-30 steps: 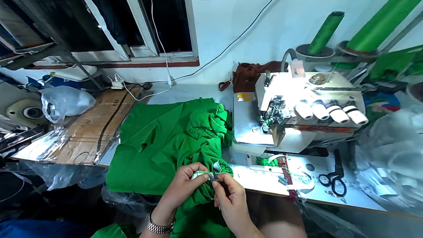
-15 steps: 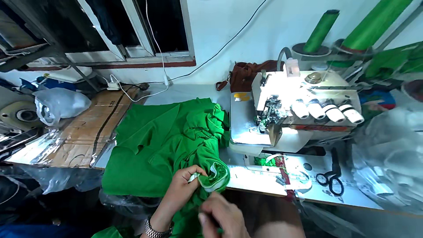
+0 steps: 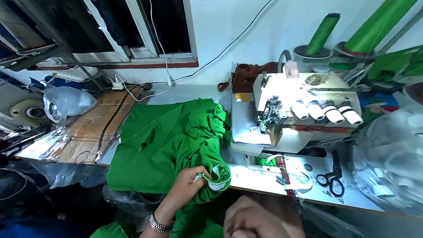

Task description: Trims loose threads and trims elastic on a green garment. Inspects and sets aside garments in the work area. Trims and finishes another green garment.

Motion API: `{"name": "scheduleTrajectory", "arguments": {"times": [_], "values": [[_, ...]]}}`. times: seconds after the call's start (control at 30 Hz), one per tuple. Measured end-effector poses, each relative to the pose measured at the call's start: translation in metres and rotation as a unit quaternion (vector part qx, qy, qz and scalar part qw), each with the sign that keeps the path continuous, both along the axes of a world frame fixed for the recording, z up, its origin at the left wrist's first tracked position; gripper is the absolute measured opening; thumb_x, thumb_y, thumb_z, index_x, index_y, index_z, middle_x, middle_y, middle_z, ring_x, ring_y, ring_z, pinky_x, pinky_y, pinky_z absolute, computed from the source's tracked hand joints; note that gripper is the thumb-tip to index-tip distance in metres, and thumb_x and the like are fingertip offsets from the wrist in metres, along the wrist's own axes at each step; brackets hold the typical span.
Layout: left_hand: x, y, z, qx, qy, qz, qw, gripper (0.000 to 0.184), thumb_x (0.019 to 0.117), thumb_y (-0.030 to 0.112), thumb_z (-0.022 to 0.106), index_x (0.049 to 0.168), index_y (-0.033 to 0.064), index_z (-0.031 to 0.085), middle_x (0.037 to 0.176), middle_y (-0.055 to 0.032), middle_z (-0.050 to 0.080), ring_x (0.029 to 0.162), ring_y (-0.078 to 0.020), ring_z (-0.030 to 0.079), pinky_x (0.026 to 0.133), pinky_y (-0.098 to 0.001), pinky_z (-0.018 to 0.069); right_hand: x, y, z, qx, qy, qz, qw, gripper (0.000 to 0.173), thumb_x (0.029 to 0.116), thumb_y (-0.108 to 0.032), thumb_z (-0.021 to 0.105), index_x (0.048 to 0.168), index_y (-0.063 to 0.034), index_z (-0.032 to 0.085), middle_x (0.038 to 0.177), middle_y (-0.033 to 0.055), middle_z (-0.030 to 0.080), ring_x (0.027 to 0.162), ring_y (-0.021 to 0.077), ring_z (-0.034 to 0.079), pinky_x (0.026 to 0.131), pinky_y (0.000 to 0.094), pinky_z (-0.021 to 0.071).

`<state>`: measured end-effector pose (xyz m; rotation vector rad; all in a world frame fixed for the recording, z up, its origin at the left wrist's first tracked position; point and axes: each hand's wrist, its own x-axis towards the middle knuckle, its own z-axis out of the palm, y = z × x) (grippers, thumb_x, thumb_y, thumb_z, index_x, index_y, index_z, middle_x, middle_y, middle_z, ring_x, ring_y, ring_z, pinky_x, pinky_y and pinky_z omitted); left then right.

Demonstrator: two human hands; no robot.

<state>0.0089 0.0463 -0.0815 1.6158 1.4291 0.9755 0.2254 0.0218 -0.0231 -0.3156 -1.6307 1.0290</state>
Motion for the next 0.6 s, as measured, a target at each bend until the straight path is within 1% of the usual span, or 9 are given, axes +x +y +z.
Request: {"name": "scheduleTrajectory", "arguments": {"times": [0.03, 0.1, 0.17, 0.23, 0.3, 0.33, 0.4, 0.47, 0.6], "values": [[-0.002, 0.0, 0.001, -0.003, -0.012, -0.012, 1.0, 0.015, 0.094, 0.014, 0.061, 0.093, 0.0125, 0.075, 0.085, 0.007, 0.071, 0.08, 0.0007, 0.064, 0.075, -0.0224, 0.0534, 0.003, 0.003, 0.005, -0.029, 0.003, -0.025, 0.999, 0.026, 0.1093, -0.024, 0.046, 0.097, -0.0045, 0.058, 0.084, 0.0042, 0.061, 0.07, 0.0037, 0.06, 0.063, 0.0183, 0.0536], [-0.005, -0.001, 0.005, -0.007, -0.048, -0.034, 0.998, 0.012, 0.0936, 0.012, 0.063, 0.094, 0.0113, 0.075, 0.085, 0.0063, 0.07, 0.079, 0.0007, 0.063, 0.074, -0.02, 0.0528, 0.004, 0.023, -0.006, -0.119, 0.039, -0.047, 0.991, 0.021, 0.1084, -0.023, 0.049, 0.1, -0.0083, 0.06, 0.074, -0.0027, 0.059, 0.056, 0.0006, 0.056, 0.05, 0.0168, 0.0511], [-0.006, -0.002, 0.008, -0.004, -0.071, -0.035, 0.997, 0.01, 0.0924, 0.011, 0.064, 0.095, 0.0115, 0.074, 0.086, 0.0056, 0.07, 0.079, -0.0005, 0.064, 0.073, -0.0197, 0.0531, 0.007, 0.035, -0.024, -0.211, 0.066, -0.029, 0.975, 0.013, 0.1053, -0.021, 0.054, 0.102, -0.0095, 0.058, 0.072, -0.0035, 0.057, 0.051, 0.0013, 0.051, 0.047, 0.0175, 0.0477], [-0.006, -0.005, 0.011, -0.005, -0.081, -0.028, 0.996, 0.011, 0.0916, 0.01, 0.064, 0.098, 0.0121, 0.073, 0.09, 0.0051, 0.071, 0.082, -0.0022, 0.065, 0.074, -0.021, 0.0542, 0.01, 0.028, -0.037, -0.241, 0.008, -0.034, 0.97, 0.011, 0.0995, -0.017, 0.062, 0.106, -0.0079, 0.059, 0.077, -0.006, 0.057, 0.051, -0.0011, 0.047, 0.045, 0.0165, 0.0443], [-0.006, -0.009, 0.013, -0.005, -0.089, -0.02, 0.996, 0.012, 0.0902, 0.009, 0.065, 0.098, 0.0131, 0.073, 0.092, 0.0045, 0.071, 0.083, -0.0036, 0.065, 0.075, -0.0227, 0.0546, 0.004, 0.016, -0.048, -0.249, -0.044, -0.053, 0.966, 0.008, 0.0935, -0.009, 0.066, 0.101, -0.0061, 0.066, 0.075, -0.0064, 0.058, 0.05, -0.0021, 0.046, 0.043, 0.0156, 0.0413], [-0.006, -0.009, 0.014, -0.005, -0.094, -0.017, 0.995, 0.013, 0.0894, 0.009, 0.065, 0.097, 0.0137, 0.073, 0.09, 0.0045, 0.071, 0.081, -0.0034, 0.065, 0.073, -0.0222, 0.0544, 0.0, 0.012, -0.054, -0.242, -0.054, -0.072, 0.966, 0.007, 0.092, -0.007, 0.067, 0.099, -0.0052, 0.069, 0.076, -0.0051, 0.06, 0.051, -0.0022, 0.048, 0.044, 0.0148, 0.042], [-0.005, -0.011, 0.018, -0.008, -0.106, -0.011, 0.994, 0.015, 0.0878, 0.007, 0.064, 0.095, 0.014, 0.075, 0.084, 0.005, 0.071, 0.075, -0.0016, 0.064, 0.068, -0.0199, 0.0532, -0.008, 0.012, -0.064, -0.196, -0.055, -0.112, 0.973, 0.013, 0.0905, -0.005, 0.067, 0.1, -0.0029, 0.075, 0.091, 0.0004, 0.068, 0.06, -0.0018, 0.055, 0.05, 0.0131, 0.047], [-0.004, -0.013, 0.02, -0.015, -0.116, -0.014, 0.993, 0.015, 0.0871, 0.007, 0.065, 0.094, 0.0139, 0.076, 0.081, 0.0057, 0.071, 0.072, 0.0001, 0.063, 0.066, -0.0184, 0.0523, -0.013, 0.016, -0.069, -0.154, -0.046, -0.132, 0.978, 0.016, 0.0901, -0.005, 0.067, 0.103, -0.0025, 0.076, 0.104, 0.0043, 0.07, 0.069, -0.0012, 0.06, 0.056, 0.0126, 0.0506], [-0.004, -0.017, 0.022, -0.025, -0.122, -0.024, 0.992, 0.013, 0.0866, 0.008, 0.066, 0.094, 0.0138, 0.074, 0.079, 0.0059, 0.07, 0.07, 0.0007, 0.062, 0.064, -0.0179, 0.0511, -0.022, 0.02, -0.072, -0.104, -0.047, -0.159, 0.981, 0.024, 0.0904, -0.014, 0.072, 0.112, -0.0036, 0.076, 0.106, 0.0054, 0.067, 0.082, 0.0003, 0.061, 0.068, 0.0124, 0.0532]]}}
